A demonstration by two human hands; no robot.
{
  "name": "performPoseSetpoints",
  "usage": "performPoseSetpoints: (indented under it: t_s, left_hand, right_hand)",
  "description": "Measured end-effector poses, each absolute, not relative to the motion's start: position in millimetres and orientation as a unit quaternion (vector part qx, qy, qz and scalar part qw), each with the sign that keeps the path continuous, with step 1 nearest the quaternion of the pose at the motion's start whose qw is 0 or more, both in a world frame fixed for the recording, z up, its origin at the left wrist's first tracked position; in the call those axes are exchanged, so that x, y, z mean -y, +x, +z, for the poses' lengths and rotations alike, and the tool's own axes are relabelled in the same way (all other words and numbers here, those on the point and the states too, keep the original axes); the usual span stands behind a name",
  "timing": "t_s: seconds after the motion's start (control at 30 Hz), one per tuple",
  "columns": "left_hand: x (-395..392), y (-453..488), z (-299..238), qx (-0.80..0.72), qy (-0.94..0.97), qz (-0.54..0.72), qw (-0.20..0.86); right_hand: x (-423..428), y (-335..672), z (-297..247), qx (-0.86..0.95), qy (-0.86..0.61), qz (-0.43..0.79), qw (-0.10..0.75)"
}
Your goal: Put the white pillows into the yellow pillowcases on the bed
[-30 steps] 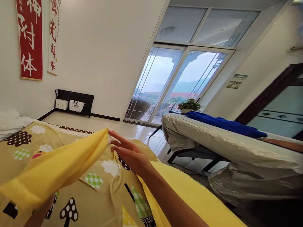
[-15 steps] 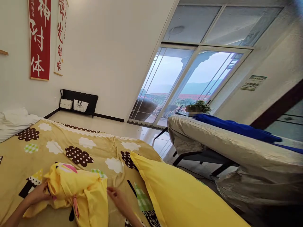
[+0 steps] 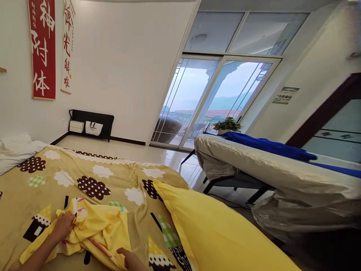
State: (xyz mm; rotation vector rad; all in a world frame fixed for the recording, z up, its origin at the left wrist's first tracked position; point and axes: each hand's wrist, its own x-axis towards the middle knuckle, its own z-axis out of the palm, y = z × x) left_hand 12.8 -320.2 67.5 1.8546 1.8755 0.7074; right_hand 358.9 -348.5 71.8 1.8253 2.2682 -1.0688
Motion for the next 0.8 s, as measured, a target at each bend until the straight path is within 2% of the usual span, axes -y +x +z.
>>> performPoseSetpoints:
  t_s: [0.17, 0.33, 0.5, 0.67, 0.73, 0.8]
  left_hand:
    - [317, -19, 92, -0.687, 0.586, 0.375, 0.212]
    - [314, -63, 172, -0.625, 0.388, 0.624, 0.263]
    - [322, -93, 240, -0.522, 0.255, 0.776, 0.246]
    - [328, -114, 256, -0.466, 0.194, 0.829, 0.241]
    - [331, -125, 243, -0.497, 0.186, 0.812, 0.243]
    - [336, -140, 218, -0.545, 0.2, 0.773, 0.255]
  right_hand:
    - [341, 435, 125, -0.743, 0.616, -0.253, -0.061]
    - [318, 484, 201, -0.766, 0.571, -0.186, -0.23]
    - [308, 510, 257, -0.727, 0.581, -0.194, -0.311]
    - [300, 515, 263, -0.683, 0.604, -0.131, -0.391]
    - [301, 513, 250, -0.685, 0.602, -0.159, -0.377]
    - [306, 510, 227, -0.708, 0.589, -0.219, -0.323]
